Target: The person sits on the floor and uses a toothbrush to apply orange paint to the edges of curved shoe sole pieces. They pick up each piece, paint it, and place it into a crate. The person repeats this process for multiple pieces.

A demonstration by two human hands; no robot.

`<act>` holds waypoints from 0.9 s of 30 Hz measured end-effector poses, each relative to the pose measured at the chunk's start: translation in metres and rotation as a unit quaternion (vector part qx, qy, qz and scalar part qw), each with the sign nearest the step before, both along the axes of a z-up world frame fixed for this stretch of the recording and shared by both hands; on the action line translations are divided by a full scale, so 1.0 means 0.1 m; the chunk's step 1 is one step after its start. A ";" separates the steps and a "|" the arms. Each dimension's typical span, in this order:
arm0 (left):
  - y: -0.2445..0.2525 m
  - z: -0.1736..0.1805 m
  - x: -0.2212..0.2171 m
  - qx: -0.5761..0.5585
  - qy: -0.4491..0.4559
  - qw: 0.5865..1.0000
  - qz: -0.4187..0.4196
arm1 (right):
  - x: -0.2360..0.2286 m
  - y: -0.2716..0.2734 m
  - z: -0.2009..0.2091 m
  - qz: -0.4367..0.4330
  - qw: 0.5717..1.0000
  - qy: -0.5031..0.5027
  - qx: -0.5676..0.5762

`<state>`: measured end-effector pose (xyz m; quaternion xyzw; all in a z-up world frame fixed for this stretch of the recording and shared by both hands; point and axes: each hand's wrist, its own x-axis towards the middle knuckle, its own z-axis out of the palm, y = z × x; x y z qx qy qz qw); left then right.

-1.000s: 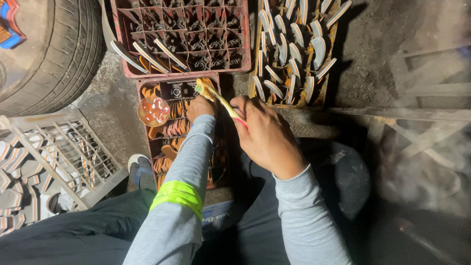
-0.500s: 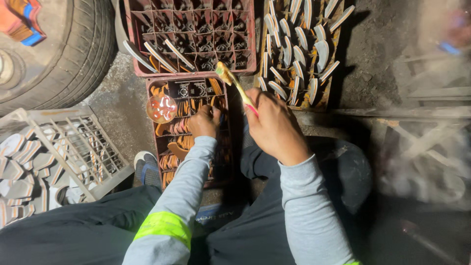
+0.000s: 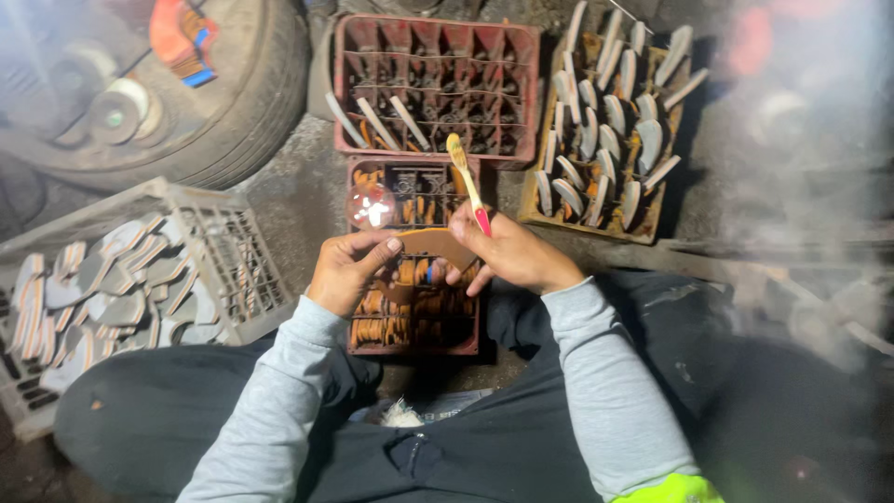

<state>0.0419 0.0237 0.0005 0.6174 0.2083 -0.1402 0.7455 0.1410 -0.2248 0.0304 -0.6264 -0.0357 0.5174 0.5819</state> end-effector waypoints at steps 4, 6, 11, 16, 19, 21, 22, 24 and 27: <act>0.02 0.05 -0.17 -0.061 -0.009 0.996 0.066 | -0.19 0.13 0.06 0.037 0.996 0.014 0.081; -0.05 -0.02 -0.24 -0.111 0.029 0.985 0.130 | -0.29 0.25 0.02 0.047 0.994 -0.017 0.102; -0.11 -0.36 -0.43 -0.193 0.045 0.959 0.202 | -0.63 0.50 -0.18 0.118 0.913 -0.391 0.005; -0.01 -0.81 -0.61 -0.132 0.067 0.969 0.199 | -0.89 0.69 -0.29 0.194 0.831 -0.507 -0.120; 0.11 -1.14 -0.65 -0.119 0.154 0.959 0.208 | -0.81 0.69 -0.28 0.194 0.851 -0.477 -0.103; 0.21 -1.39 -0.65 -0.087 0.211 0.950 0.215 | -0.62 0.66 -0.26 0.189 0.867 -0.445 -0.125; 0.26 -1.52 -0.67 -0.061 0.217 0.951 0.212 | -0.52 0.62 -0.24 0.163 0.861 -0.461 -0.139; 0.33 -1.78 -0.72 -0.010 0.230 0.952 0.202 | -0.35 0.49 -0.20 0.110 0.848 -0.490 -0.170; 0.36 -2.09 -0.78 0.039 0.186 0.963 0.193 | -0.19 0.31 -0.10 0.051 0.865 -0.475 -0.152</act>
